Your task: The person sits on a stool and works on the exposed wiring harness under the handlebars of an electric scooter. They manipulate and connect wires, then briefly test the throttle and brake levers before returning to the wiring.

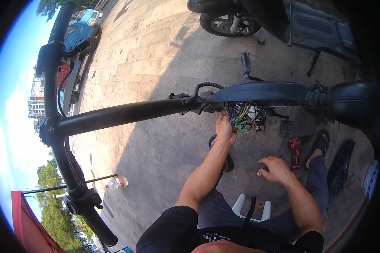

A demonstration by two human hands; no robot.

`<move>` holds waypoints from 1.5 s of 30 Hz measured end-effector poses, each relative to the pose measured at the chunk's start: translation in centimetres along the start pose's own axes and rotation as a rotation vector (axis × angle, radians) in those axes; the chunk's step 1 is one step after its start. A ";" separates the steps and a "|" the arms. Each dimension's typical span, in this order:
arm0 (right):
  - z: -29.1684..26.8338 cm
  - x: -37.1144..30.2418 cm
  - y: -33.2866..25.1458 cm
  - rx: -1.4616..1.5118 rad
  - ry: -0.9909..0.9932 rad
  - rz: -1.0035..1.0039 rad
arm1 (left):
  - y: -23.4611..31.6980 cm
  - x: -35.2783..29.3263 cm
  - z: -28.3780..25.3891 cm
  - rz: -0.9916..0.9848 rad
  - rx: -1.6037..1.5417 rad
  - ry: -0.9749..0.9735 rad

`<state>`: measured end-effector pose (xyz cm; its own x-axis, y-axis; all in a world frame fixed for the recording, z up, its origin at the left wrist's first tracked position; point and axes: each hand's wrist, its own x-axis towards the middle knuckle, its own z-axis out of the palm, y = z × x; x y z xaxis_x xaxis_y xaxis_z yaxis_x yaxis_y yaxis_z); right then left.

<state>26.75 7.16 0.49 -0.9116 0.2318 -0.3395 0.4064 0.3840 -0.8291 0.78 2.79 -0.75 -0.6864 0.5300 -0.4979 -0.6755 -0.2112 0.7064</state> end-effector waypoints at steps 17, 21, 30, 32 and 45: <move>0.5 0.4 -0.1 0.002 -0.020 -0.008 | -0.2 0.5 -0.9 -0.091 0.040 -0.027; 0.4 0.4 -0.1 0.002 -0.016 -0.008 | 0.1 0.2 -0.8 -0.006 0.245 -0.013; 0.1 0.3 -0.5 0.006 0.000 0.001 | -0.2 0.0 -0.3 0.206 0.544 0.062; 0.1 0.3 -0.4 0.007 0.000 -0.002 | -0.4 0.1 -0.6 0.203 0.531 0.059; -0.1 0.4 -0.3 -0.003 -0.025 -0.003 | -0.7 0.3 -0.2 0.061 0.125 0.033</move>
<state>26.26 7.17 0.68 -0.9140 0.2088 -0.3479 0.4039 0.3874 -0.8287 0.98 2.96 -1.44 -0.7351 0.4916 -0.4669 -0.5948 -0.1369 0.7922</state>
